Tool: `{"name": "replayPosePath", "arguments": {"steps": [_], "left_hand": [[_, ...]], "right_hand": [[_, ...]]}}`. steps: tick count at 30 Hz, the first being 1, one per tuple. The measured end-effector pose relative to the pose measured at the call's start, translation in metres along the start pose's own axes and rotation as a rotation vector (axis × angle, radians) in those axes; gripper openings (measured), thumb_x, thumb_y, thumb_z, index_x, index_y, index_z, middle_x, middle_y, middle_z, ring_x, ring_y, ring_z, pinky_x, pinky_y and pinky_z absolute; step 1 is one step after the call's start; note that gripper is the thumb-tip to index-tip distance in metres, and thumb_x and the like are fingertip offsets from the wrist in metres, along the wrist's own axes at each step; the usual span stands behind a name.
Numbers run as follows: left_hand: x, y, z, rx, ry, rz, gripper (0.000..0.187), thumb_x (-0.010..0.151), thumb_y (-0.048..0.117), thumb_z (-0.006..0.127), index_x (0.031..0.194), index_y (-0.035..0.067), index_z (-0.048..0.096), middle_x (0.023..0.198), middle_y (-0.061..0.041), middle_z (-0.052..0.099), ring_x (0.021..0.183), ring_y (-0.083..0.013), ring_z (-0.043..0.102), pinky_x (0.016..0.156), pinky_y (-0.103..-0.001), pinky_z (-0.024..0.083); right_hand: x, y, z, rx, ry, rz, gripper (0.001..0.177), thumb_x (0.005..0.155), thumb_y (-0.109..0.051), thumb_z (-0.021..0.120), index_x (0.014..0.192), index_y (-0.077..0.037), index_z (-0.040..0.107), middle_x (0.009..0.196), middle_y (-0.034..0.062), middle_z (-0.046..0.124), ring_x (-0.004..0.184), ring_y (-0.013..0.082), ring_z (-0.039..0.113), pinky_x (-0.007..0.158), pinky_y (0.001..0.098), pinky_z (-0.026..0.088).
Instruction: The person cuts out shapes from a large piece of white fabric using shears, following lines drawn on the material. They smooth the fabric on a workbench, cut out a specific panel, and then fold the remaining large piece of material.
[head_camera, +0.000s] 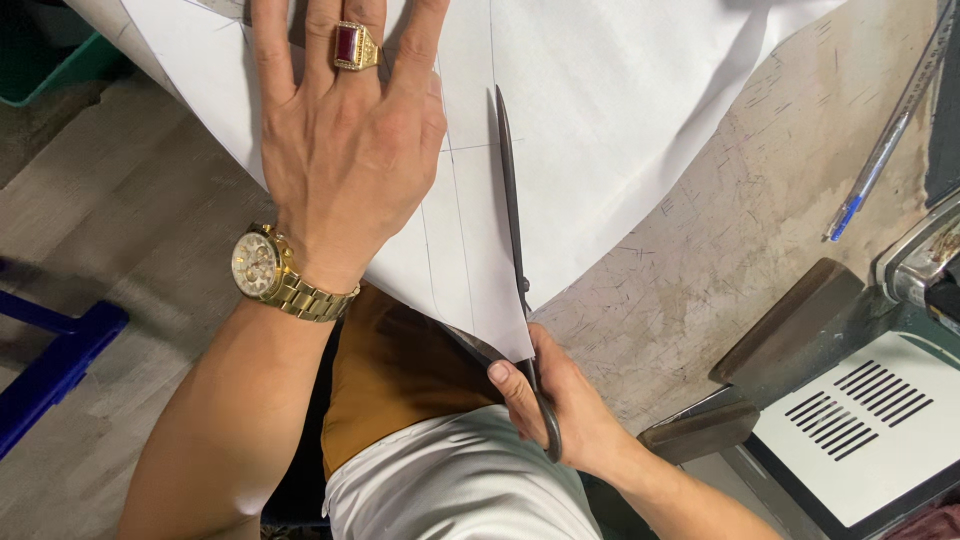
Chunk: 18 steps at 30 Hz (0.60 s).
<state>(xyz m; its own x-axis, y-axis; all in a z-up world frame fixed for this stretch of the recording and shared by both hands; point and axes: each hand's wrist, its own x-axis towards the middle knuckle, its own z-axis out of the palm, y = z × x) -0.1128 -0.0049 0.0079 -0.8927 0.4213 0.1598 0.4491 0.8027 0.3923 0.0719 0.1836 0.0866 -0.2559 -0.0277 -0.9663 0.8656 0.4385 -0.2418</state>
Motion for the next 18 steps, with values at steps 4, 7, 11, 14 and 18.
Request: {"name": "replayPosePath", "arguments": {"steps": [4, 7, 11, 14, 18], "left_hand": [[0.0, 0.0, 0.0, -0.001, 0.006, 0.007, 0.052, 0.107, 0.003, 0.077, 0.155, 0.001, 0.056, 0.146, -0.033, 0.059, 0.135, -0.0485, 0.05, 0.113, -0.064, 0.027], [0.0, 0.0, -0.002, -0.006, -0.001, 0.011, 0.053, 0.108, 0.001, 0.077, 0.155, 0.0, 0.054, 0.147, -0.034, 0.057, 0.137, -0.0484, 0.048, 0.114, -0.064, 0.026], [0.001, 0.001, -0.005, -0.021, -0.021, -0.006, 0.048, 0.112, 0.005, 0.069, 0.156, 0.001, 0.052, 0.15, -0.035, 0.057, 0.14, -0.0484, 0.047, 0.115, -0.064, 0.023], [0.002, 0.001, -0.007, -0.036, -0.055, -0.011, 0.052, 0.114, 0.006, 0.074, 0.158, 0.0, 0.048, 0.154, -0.034, 0.05, 0.143, -0.0469, 0.041, 0.117, -0.065, 0.023], [0.003, 0.001, -0.006, -0.067, -0.051, -0.019, 0.047, 0.112, 0.003, 0.068, 0.156, 0.0, 0.05, 0.154, -0.034, 0.048, 0.143, -0.0482, 0.041, 0.117, -0.066, 0.022]], "right_hand": [[-0.001, -0.003, 0.001, 0.136, -0.025, 0.024, 0.039, 0.098, -0.043, 0.057, 0.111, -0.007, 0.049, 0.056, 0.0006, 0.044, 0.045, 0.0125, 0.044, 0.04, 0.0307, 0.044], [0.0, 0.0, -0.001, 0.163, -0.056, 0.007, 0.045, 0.094, -0.047, 0.059, 0.111, -0.007, 0.049, 0.058, -0.0001, 0.043, 0.044, 0.0124, 0.047, 0.041, 0.0308, 0.049], [0.0, -0.002, -0.011, 0.062, -0.093, -0.133, 0.043, 0.096, -0.049, 0.053, 0.108, -0.008, 0.05, 0.052, 0.0012, 0.056, 0.044, 0.0123, 0.056, 0.044, 0.0273, 0.045], [0.003, -0.009, -0.015, 0.02, -0.065, -0.097, 0.045, 0.093, -0.056, 0.053, 0.1, -0.011, 0.048, 0.054, 0.0002, 0.053, 0.047, 0.0111, 0.054, 0.049, 0.0272, 0.043], [0.01, -0.018, -0.016, 0.001, -0.041, -0.167, 0.05, 0.092, -0.058, 0.051, 0.104, -0.009, 0.049, 0.053, 0.0016, 0.056, 0.048, 0.0122, 0.056, 0.052, 0.0269, 0.044]]}}
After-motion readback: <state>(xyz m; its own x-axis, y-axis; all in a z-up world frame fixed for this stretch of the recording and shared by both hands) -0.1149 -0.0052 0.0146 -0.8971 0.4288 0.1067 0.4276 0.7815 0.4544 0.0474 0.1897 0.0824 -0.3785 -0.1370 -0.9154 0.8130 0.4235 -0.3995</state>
